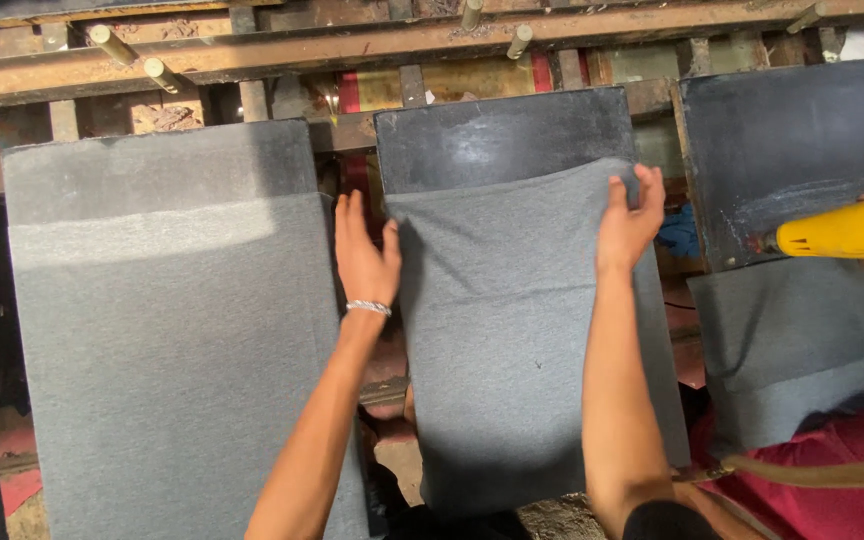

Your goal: The person is placing and smoothing fabric pieces onto a series of boards at a screen printing station.

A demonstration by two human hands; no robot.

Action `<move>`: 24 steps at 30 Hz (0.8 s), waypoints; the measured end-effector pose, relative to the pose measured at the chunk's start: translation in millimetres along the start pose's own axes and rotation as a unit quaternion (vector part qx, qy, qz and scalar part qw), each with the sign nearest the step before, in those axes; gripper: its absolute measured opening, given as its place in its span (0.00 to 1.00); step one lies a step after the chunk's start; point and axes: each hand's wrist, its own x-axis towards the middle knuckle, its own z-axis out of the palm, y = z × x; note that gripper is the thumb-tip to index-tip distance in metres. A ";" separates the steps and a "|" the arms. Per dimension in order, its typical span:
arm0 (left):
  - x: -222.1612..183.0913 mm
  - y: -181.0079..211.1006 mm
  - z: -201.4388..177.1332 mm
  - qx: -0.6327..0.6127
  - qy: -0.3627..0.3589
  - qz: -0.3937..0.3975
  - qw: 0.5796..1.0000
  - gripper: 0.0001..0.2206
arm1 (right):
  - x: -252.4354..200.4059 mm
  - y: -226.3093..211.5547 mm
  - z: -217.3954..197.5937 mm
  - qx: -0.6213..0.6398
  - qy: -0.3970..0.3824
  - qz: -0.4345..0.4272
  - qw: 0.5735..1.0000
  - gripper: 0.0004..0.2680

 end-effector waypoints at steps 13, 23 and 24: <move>-62.9 28.5 44.6 0.205 -0.218 0.163 0.940 0.36 | -77.4 -37.8 44.5 -0.437 -0.214 0.096 0.868 0.38; -37.5 48.2 44.4 0.229 -0.204 0.090 0.948 0.36 | -96.6 -50.5 4.6 -0.426 -0.209 0.145 0.868 0.36; -54.3 59.0 37.6 0.178 -0.233 0.121 0.948 0.35 | -116.4 -59.8 -8.8 -0.436 -0.212 0.170 0.858 0.36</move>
